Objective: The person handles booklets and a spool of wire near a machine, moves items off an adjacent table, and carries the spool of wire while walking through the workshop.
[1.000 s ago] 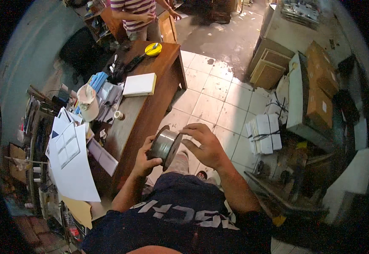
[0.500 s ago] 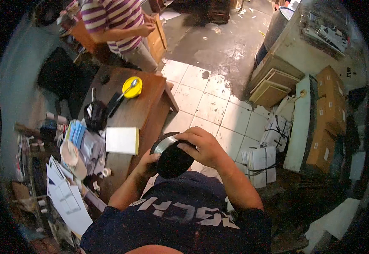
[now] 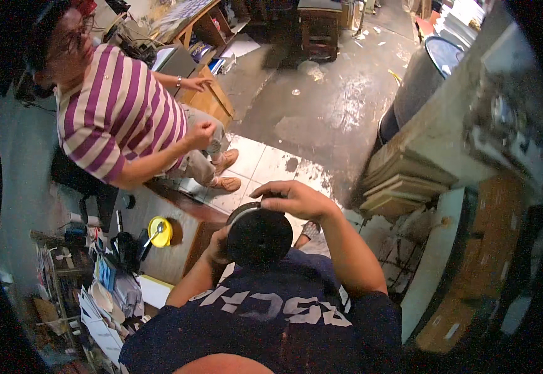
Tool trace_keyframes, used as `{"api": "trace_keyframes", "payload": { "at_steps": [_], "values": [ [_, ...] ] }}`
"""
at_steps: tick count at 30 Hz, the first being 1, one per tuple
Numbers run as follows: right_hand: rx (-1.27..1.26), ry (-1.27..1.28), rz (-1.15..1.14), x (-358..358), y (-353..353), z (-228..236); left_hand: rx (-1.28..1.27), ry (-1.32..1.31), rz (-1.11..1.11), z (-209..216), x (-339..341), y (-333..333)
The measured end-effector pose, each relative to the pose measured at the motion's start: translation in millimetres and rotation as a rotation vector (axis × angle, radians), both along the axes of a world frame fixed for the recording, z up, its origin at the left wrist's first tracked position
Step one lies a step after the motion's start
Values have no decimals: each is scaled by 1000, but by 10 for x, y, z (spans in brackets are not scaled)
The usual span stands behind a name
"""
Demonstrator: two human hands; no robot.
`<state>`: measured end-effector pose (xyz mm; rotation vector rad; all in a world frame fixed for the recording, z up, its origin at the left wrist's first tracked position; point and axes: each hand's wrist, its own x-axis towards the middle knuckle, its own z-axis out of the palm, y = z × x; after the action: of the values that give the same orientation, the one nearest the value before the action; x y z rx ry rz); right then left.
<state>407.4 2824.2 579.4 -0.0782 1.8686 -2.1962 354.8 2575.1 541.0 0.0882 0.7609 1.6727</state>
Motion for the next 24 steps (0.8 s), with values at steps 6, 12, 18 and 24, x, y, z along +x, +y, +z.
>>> {"api": "trace_keyframes", "payload": {
  "at_steps": [6,12,18,24],
  "values": [
    [66,29,226,-1149,1479,0,137,-58,60,221,-822,1498],
    [244,64,245,-2343,2900,-111,110,-16,156,182,-1961,3086],
    [84,7,182,-3579,4568,-346,207,-176,76,32,-3294,4752],
    [-25,-20,243,-4659,6282,-171,-32,-206,46,-326,-4561,6171]
  ]
}}
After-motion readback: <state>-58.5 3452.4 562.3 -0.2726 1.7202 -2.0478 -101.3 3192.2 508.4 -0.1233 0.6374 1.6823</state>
